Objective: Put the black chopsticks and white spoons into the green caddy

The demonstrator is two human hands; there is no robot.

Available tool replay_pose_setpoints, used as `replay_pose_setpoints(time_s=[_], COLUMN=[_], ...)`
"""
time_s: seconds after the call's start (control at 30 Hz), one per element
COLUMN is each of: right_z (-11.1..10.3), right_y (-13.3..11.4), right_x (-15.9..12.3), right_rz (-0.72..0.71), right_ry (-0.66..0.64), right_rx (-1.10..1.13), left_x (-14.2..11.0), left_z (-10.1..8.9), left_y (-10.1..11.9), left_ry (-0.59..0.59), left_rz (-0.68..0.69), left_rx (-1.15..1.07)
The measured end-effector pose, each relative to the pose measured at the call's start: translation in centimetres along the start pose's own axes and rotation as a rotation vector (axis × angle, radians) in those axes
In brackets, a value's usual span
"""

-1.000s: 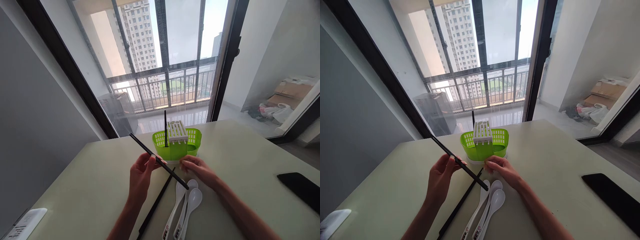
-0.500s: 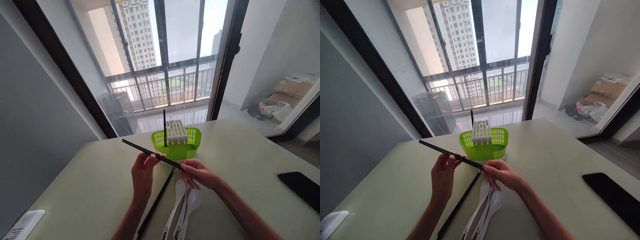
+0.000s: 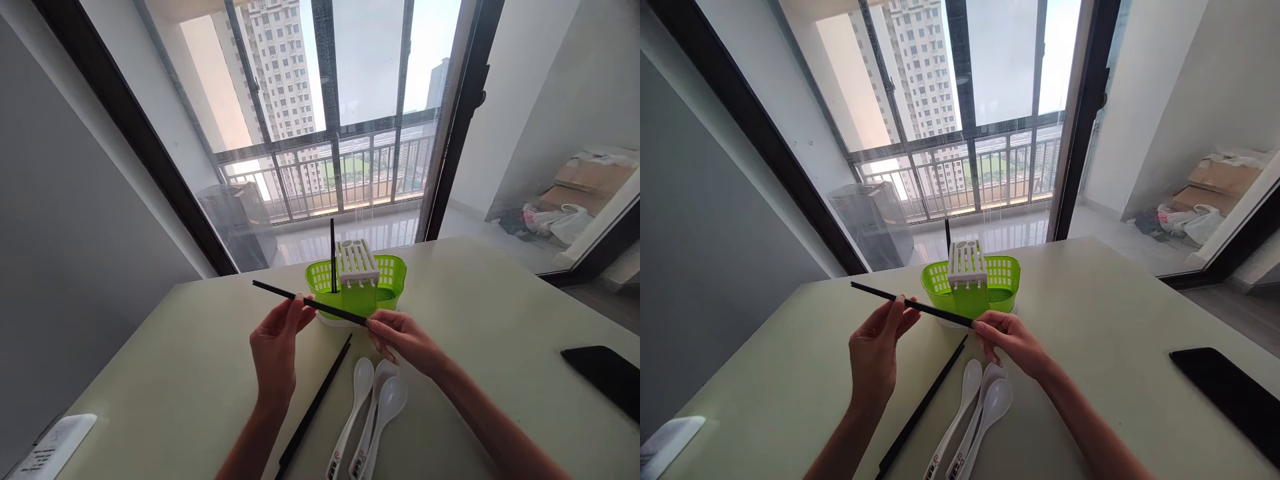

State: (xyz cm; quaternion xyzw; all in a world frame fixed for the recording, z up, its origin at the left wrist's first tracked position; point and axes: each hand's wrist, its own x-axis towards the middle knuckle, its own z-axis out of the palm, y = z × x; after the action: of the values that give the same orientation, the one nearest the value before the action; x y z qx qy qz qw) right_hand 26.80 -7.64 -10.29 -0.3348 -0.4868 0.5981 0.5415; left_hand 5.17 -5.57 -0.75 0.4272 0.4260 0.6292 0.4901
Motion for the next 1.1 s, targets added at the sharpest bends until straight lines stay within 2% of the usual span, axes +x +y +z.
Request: replay_pose_setpoints(time_s=[0.37,0.7,0.83,1.0,1.1], right_z=[-0.1,-0.2,-0.4,-0.2,-0.2], right_y=[-0.2,0.0,0.2,0.4,0.6], right_x=[-0.1,-0.1,0.0,0.1,0.1], right_rz=[-0.031,-0.063,-0.066,-0.060,-0.057], right_ry=[-0.051,-0.040,-0.030,-0.021,-0.003], right_rx=[-0.025,0.000,0.000,0.044,0.120], left_x=[0.0,0.3,0.9,1.5,2.5], left_z=[-0.3,-0.3,-0.6,-0.8,-0.3], left_y=[0.9,1.3,1.9,2.3,3.4], left_ry=[-0.004,0.011,0.061,0.031,0.012], left_rz=[-0.017,-0.015,0.025,0.058,0.100], left_rx=[-0.049,-0.060,-0.057,-0.048,-0.012])
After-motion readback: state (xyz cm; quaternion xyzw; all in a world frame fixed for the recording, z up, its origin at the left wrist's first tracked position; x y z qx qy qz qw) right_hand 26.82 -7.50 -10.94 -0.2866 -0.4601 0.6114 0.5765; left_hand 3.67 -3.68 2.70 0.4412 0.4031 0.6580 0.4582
